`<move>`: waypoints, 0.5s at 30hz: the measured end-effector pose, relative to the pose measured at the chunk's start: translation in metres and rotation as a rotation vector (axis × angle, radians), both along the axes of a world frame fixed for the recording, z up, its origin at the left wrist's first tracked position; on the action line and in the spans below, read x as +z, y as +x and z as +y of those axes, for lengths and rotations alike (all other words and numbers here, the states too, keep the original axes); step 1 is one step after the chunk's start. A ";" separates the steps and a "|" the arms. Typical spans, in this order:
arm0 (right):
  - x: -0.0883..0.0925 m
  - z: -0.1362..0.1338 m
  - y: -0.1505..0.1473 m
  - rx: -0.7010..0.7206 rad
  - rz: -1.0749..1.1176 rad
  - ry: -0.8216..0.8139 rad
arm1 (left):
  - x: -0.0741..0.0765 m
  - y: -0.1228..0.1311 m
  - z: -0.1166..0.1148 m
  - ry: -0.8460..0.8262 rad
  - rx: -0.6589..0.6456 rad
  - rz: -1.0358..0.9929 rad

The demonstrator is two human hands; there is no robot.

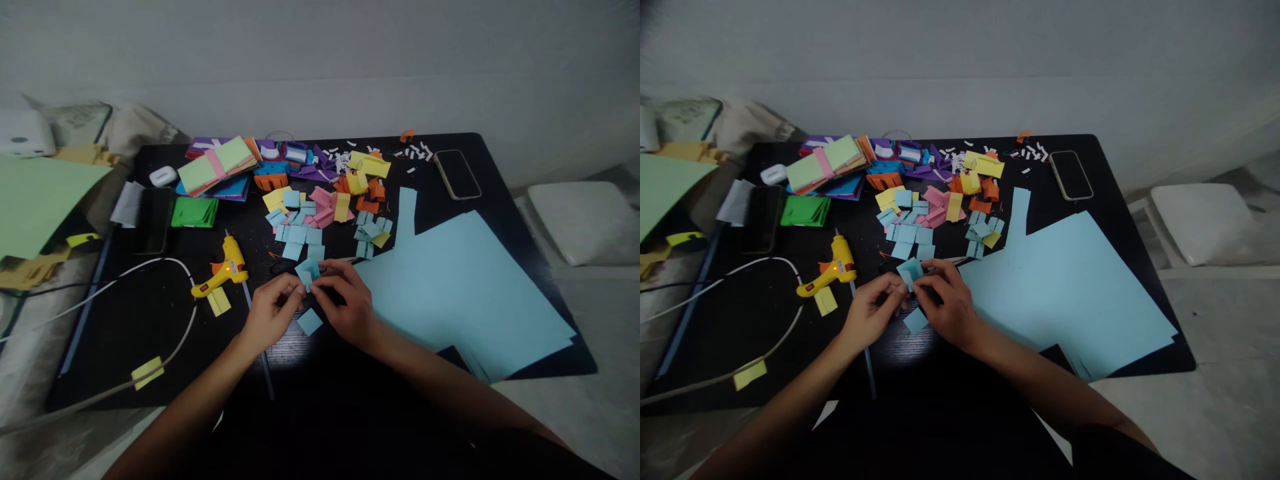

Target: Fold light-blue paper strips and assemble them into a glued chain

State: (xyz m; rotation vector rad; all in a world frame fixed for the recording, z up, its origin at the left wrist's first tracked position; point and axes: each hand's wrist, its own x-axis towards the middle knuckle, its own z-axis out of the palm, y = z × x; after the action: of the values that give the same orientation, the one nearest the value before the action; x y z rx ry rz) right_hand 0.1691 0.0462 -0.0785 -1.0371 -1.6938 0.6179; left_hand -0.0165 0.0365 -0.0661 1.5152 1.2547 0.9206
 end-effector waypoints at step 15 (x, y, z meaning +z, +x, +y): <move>0.001 0.001 0.000 0.023 -0.002 0.016 | 0.001 -0.001 0.001 -0.019 0.027 -0.034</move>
State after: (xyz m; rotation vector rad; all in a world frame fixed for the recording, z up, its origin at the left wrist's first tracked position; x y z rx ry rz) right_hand 0.1695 0.0468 -0.0779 -1.0088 -1.7117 0.6175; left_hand -0.0178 0.0377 -0.0654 1.4654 1.2585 0.9460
